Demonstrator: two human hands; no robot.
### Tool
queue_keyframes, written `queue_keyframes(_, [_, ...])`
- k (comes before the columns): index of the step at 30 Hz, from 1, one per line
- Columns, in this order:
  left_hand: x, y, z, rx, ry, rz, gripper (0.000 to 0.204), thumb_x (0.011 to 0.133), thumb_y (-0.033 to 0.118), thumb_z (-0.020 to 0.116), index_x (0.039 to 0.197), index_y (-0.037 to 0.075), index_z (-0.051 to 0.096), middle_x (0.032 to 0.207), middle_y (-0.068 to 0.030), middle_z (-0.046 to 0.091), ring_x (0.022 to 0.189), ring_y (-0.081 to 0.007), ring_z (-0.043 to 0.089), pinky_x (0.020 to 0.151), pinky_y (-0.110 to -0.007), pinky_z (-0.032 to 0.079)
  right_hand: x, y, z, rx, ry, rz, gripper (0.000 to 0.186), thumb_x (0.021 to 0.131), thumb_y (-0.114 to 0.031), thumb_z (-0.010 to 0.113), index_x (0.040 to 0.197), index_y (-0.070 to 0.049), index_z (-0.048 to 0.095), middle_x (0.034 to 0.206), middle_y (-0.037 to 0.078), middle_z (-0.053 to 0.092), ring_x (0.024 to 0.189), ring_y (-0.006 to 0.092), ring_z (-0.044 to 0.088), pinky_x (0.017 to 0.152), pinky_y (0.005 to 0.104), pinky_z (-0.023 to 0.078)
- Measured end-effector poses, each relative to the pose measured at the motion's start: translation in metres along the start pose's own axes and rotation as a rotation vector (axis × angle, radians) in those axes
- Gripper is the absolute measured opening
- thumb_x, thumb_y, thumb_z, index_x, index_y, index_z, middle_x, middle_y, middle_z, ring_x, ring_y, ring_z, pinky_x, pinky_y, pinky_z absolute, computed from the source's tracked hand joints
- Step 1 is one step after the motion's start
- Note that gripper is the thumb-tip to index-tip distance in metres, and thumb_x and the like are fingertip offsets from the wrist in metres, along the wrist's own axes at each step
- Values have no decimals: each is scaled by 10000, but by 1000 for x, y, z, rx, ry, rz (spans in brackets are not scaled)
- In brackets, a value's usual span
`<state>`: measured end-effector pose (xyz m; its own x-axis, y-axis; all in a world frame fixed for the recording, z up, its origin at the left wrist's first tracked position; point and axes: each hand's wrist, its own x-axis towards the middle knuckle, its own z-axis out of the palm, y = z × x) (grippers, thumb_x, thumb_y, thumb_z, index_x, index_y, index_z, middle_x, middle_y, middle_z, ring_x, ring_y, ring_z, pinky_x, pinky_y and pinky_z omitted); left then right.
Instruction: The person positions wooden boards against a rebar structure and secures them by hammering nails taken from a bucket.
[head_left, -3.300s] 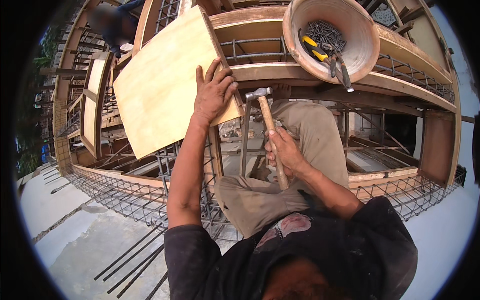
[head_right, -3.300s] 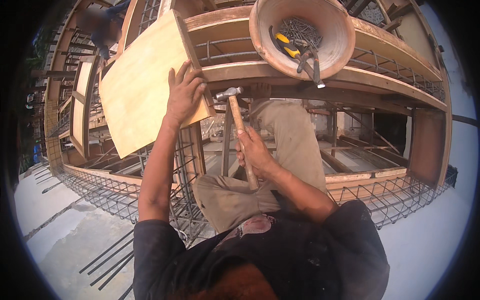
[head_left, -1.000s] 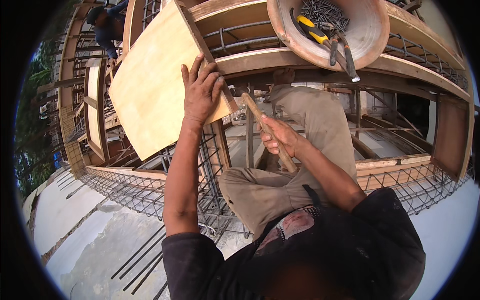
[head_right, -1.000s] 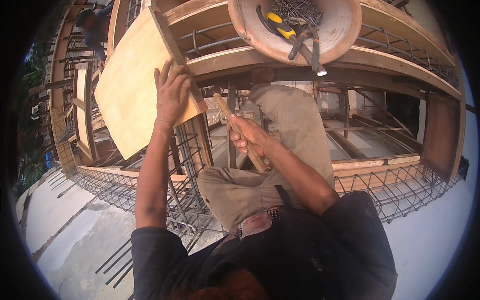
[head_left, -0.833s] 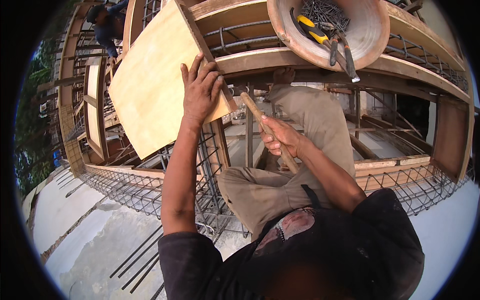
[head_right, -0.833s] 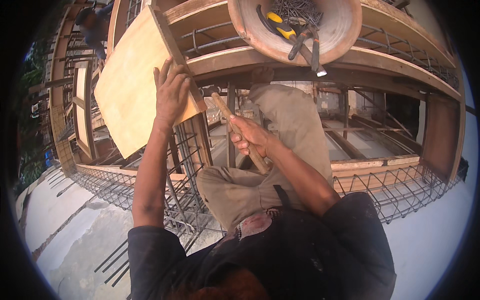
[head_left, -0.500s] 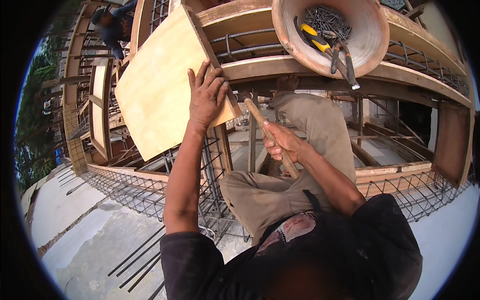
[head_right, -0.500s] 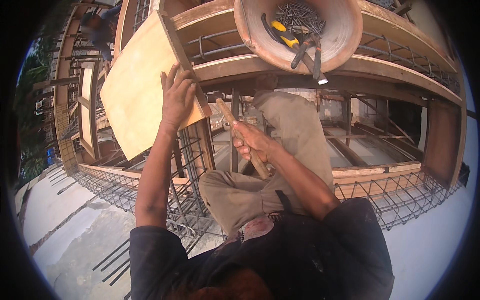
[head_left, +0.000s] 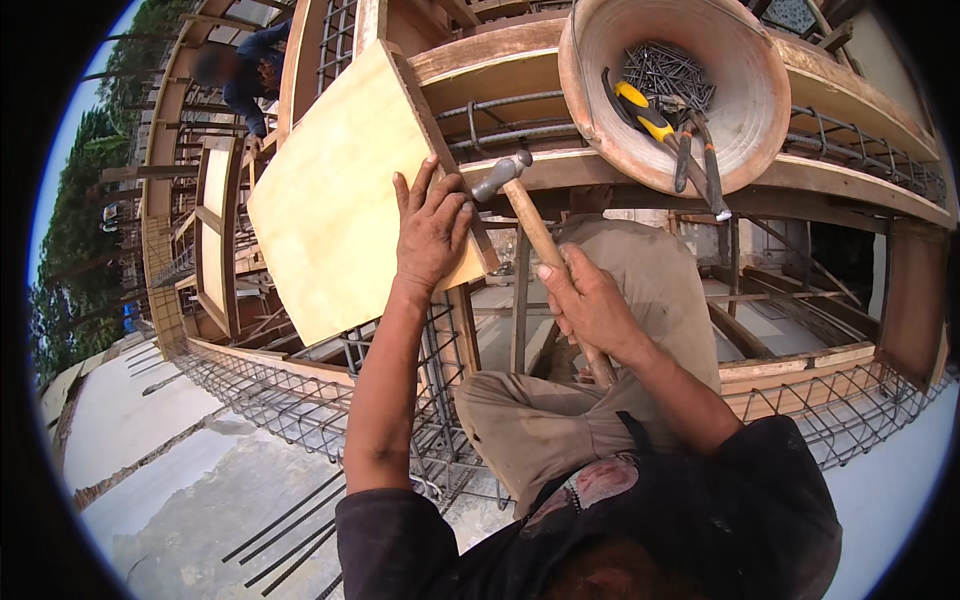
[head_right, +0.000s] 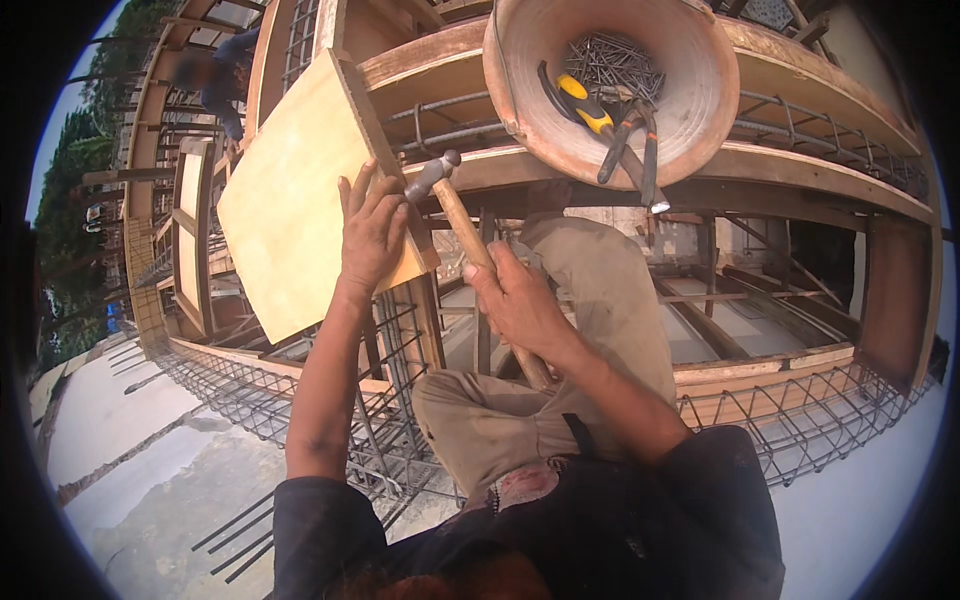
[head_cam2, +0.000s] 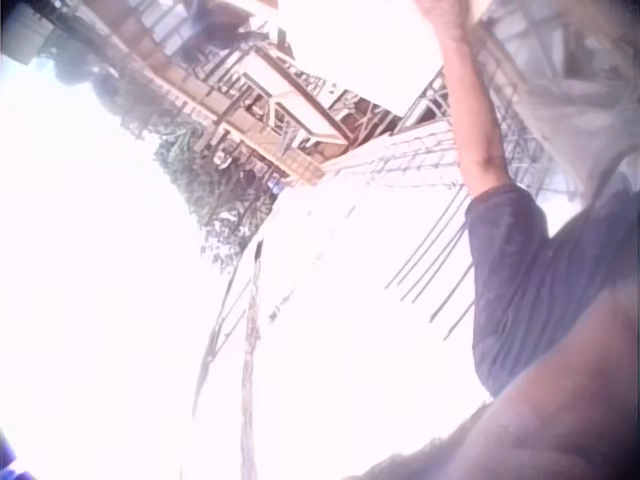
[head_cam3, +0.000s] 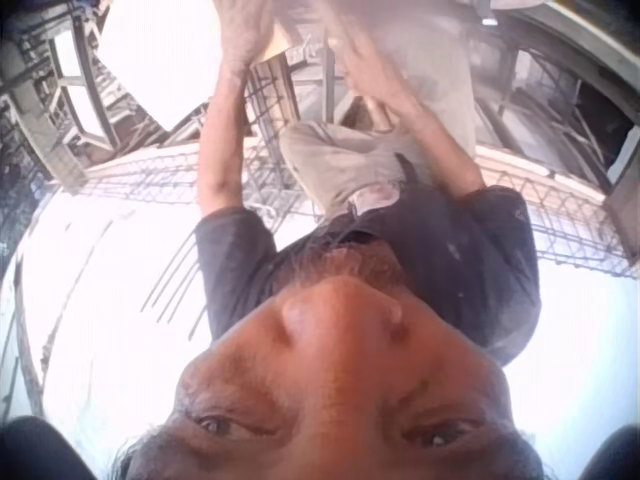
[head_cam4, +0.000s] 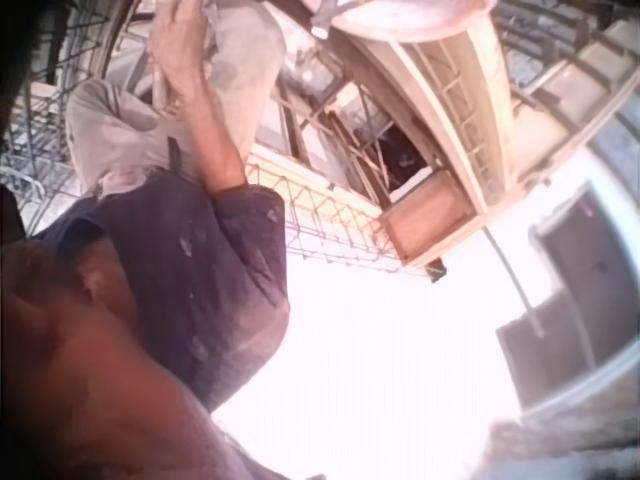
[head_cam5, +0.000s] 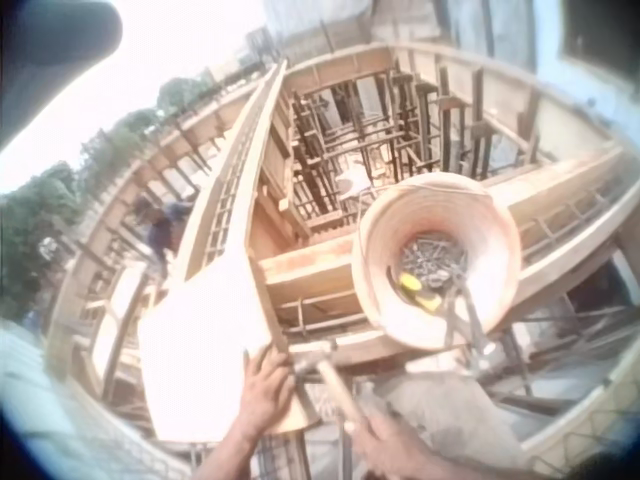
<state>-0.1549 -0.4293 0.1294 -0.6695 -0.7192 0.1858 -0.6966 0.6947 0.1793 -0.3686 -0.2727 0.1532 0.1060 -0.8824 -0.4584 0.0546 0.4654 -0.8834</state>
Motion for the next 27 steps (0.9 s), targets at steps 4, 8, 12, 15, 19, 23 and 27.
queue_keyframes(4, [7,0,-2,-6,13,13,146,919,212,630,998,94,662,1276,-39,596,1472,-306,301,1223,-598,59,94,-24,4,287,87,-24,270,1030,-300,494,1029,-33,449,751,69,548,555,128,560,444,315,494])
queue_keyframes(8, [2,0,-2,1,-2,3,146,918,213,633,997,94,664,1268,-43,599,1473,-309,302,1220,-604,61,170,-44,18,531,84,5,271,1019,-285,502,1045,-20,447,778,65,530,525,146,525,433,323,487])
queue_keyframes(12, [4,2,0,-10,10,21,142,915,213,639,989,95,666,1262,-45,602,1472,-309,305,1219,-605,64,201,-41,6,844,-122,121,249,1010,-277,511,1010,-30,481,747,49,540,521,138,523,423,310,464])
queue_keyframes(15, [4,3,1,-7,7,28,140,912,211,644,989,96,667,1266,-47,602,1472,-306,307,1217,-608,66,199,-35,7,869,-228,138,227,1002,-279,522,967,-56,504,709,33,546,514,124,517,422,290,447])
queue_keyframes(19, [-3,-2,1,-15,8,13,141,911,209,646,989,94,667,1269,-44,602,1468,-304,313,1215,-612,72,178,-44,11,684,-104,67,232,1007,-293,509,1017,-62,526,710,48,555,530,149,536,463,309,469])
queue_keyframes(23, [1,0,1,-8,20,22,149,914,211,642,1000,90,663,1283,-36,598,1468,-297,313,1216,-614,71,165,-42,7,-467,523,-591,310,974,-208,520,1223,-26,550,804,167,611,714,327,653,706,449,560])
queue_keyframes(27, [1,-1,1,-15,4,23,154,922,216,631,1010,93,658,1296,-36,592,1471,-293,309,1218,-613,66,168,-62,-3,-910,624,-503,518,934,-115,528,1415,57,441,1137,261,562,1005,415,623,854,479,544])
